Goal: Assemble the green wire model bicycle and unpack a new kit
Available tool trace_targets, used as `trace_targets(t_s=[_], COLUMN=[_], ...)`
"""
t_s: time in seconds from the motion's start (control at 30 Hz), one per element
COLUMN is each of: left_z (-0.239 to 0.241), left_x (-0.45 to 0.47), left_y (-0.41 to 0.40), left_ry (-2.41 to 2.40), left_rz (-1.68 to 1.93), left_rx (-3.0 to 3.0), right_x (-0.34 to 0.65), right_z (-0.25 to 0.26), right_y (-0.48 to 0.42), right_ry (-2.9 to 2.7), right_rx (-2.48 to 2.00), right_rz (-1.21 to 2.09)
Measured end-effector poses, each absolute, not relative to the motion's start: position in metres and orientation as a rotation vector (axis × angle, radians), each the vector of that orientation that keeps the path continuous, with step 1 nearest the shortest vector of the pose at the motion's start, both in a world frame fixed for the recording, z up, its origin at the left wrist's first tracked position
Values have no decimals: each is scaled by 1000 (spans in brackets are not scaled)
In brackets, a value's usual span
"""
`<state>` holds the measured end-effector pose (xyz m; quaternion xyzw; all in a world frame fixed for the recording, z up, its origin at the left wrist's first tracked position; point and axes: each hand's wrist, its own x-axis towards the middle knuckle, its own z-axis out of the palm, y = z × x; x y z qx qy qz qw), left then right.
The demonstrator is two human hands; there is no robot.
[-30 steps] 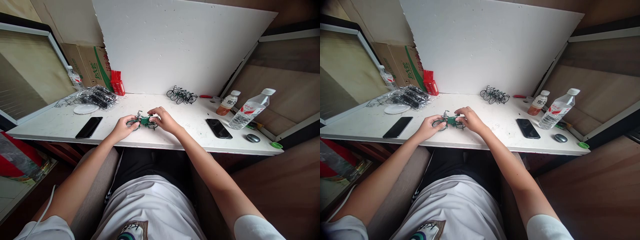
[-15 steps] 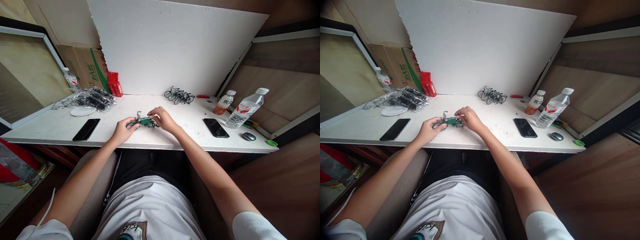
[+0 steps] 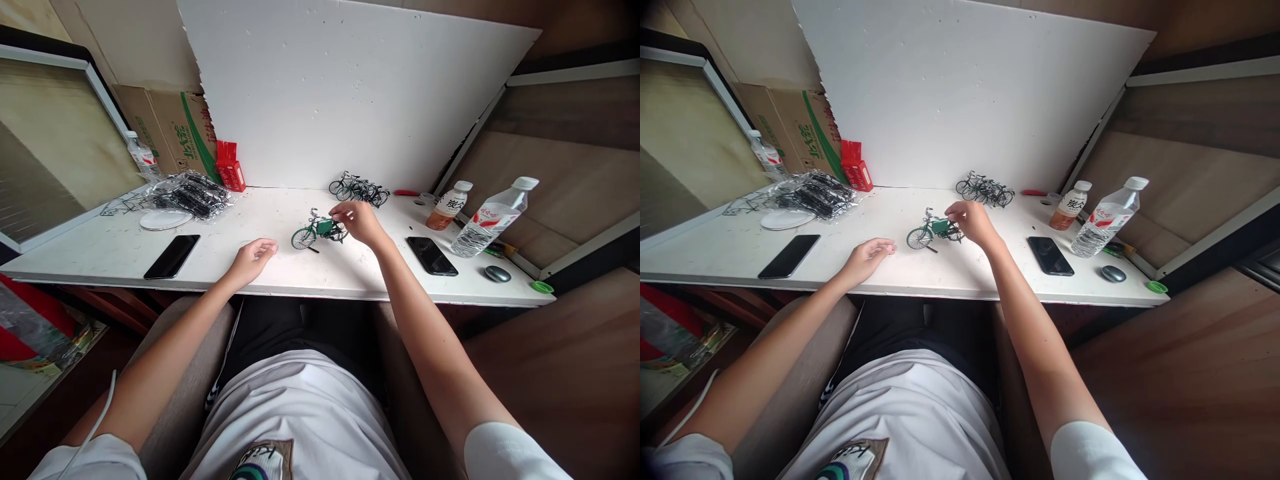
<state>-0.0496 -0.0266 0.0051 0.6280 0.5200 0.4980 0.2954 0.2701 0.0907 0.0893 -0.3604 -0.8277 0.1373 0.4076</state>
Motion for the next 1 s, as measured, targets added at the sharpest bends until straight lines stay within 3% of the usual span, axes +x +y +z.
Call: trace_targets(t_s=[0.27, 0.43, 0.77, 1.0], left_z=[5, 13, 32, 23], left_x=[-49, -31, 16, 11], left_y=[-22, -30, -64, -57], left_ry=[1321, 1254, 741, 778], left_rz=[1366, 1439, 1103, 1106], left_rx=[1476, 1401, 927, 869], right_x=[300, 277, 224, 220], right_z=[86, 96, 105, 105], right_y=[106, 89, 39, 33], right_ry=[-1957, -1891, -1938, -1953], right_rx=[-1126, -896, -663, -609], right_rz=[368, 591, 772, 841])
